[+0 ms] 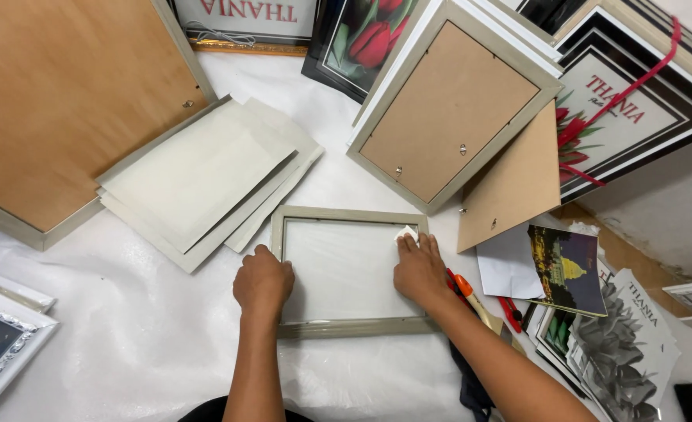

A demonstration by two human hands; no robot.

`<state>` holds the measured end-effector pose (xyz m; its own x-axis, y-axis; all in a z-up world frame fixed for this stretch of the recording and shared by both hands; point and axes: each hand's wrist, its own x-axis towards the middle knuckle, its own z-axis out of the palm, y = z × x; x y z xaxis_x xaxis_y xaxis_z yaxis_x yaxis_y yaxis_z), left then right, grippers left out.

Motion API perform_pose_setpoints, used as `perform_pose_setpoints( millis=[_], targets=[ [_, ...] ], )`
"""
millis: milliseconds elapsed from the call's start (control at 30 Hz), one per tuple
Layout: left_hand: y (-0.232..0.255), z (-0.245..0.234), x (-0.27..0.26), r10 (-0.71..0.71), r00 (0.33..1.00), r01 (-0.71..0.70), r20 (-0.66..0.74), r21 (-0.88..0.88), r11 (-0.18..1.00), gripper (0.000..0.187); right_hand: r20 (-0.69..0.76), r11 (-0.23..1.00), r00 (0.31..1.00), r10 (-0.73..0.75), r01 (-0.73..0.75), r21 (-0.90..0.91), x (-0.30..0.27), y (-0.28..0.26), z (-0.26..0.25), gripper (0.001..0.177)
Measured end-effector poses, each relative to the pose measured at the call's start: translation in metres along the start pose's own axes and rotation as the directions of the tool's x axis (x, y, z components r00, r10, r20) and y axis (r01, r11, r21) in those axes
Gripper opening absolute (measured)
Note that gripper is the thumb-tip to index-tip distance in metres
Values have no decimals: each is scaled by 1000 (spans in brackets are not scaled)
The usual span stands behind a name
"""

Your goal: Cleaning a picture frame by brushing off dust and wiping the glass with a cloth

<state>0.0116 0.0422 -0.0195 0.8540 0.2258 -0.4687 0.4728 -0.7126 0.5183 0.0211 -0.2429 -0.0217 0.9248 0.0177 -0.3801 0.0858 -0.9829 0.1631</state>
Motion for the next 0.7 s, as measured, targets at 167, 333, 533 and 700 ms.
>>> perform_pose_setpoints(
  millis=[167,333,533,700],
  targets=[
    [-3,2,4,13,1000,-13,-2,-1,1000,31,-129,994,992,-13,27,109,20,-22,16,52],
    [2,-7,-3,48,999,-48,9,16,999,30,-288,969,940,-183,222,111,16,-107,6,48],
    [-6,-1,4,93,995,-92,-25,23,995,31,-429,957,877,-216,278,86,36,-178,3,47],
    [-3,-6,0,90,996,-89,-8,20,996,39,-342,951,897,-281,307,25,54,-179,13,55]
  ],
)
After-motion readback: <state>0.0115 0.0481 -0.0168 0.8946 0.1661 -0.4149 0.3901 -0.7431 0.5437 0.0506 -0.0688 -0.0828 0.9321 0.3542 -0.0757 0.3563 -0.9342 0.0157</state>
